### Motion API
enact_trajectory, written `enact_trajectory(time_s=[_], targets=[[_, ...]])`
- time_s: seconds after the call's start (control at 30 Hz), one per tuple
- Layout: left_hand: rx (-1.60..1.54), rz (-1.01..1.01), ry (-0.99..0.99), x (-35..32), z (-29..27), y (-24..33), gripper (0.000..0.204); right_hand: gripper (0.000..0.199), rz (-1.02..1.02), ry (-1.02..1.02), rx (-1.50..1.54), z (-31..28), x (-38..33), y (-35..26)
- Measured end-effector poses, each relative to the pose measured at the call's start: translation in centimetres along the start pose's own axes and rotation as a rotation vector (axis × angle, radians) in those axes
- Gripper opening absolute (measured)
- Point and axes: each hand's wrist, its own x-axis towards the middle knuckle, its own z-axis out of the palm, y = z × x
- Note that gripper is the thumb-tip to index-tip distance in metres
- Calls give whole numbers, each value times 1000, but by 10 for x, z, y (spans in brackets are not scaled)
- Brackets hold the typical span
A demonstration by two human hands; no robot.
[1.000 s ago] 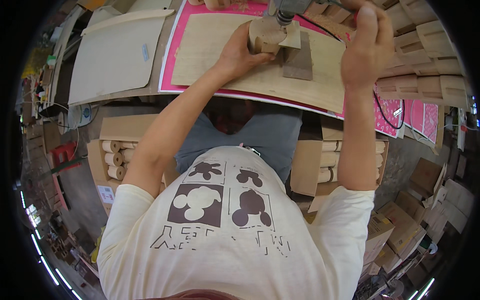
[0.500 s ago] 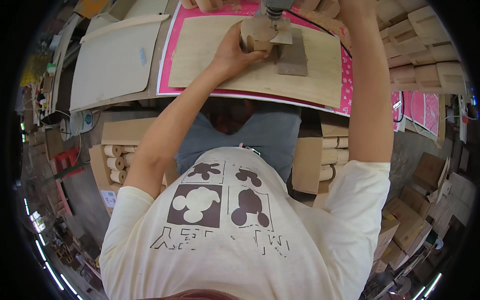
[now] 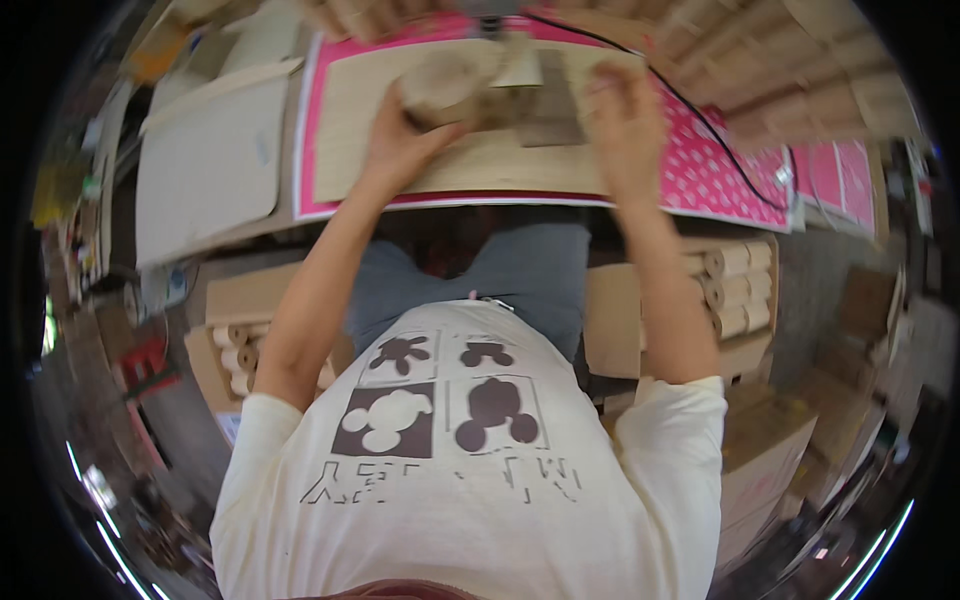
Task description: Operator uses a vertical router/drill press to process small cylindrical wooden blocks.
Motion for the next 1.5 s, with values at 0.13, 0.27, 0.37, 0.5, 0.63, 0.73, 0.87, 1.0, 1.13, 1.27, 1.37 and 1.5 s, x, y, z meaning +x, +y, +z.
enact_trajectory(time_s=[0.13, 0.27, 0.37, 0.5, 0.63, 0.73, 0.87, 1.0, 1.13, 1.27, 1.37, 1.5], targets=[[-40, -152, -46, -57, -30, -13, 95, 49, 99, -285, -23, 39, -110, 12], [-149, -237, -148, -96, -18, 42, 90, 70, -157, -332, -149, 47, -143, -4], [-187, -259, -250, -102, 0, 67, 92, 73, -55, -257, -152, 37, -158, -4], [-149, -301, -454, -103, 33, 116, 88, 75, 105, -244, -133, -11, -182, -1], [-46, -10, -681, -107, 70, 139, 86, 73, 275, 28, -55, -58, -223, 17], [-232, 14, -822, -114, 87, 138, 87, 62, 513, 219, 376, -102, -237, 25], [-210, -28, -891, -107, 77, 133, 80, 44, 779, 634, 355, -184, -263, 121], [-153, -151, -829, -112, 55, 96, 72, 43, 988, 771, 250, -241, -263, 205], [-139, -295, -751, -132, 31, 72, 67, 43, 1042, 683, 265, -264, -235, 255], [-167, -415, -662, -162, 15, 56, 63, 56, 1030, 739, 220, -280, -216, 298], [-205, -491, -603, -180, 9, 41, 62, 57, 977, 802, 188, -290, -220, 315], [-213, -529, -555, -195, 6, 36, 60, 61, 1012, 697, 209, -283, -217, 310]])
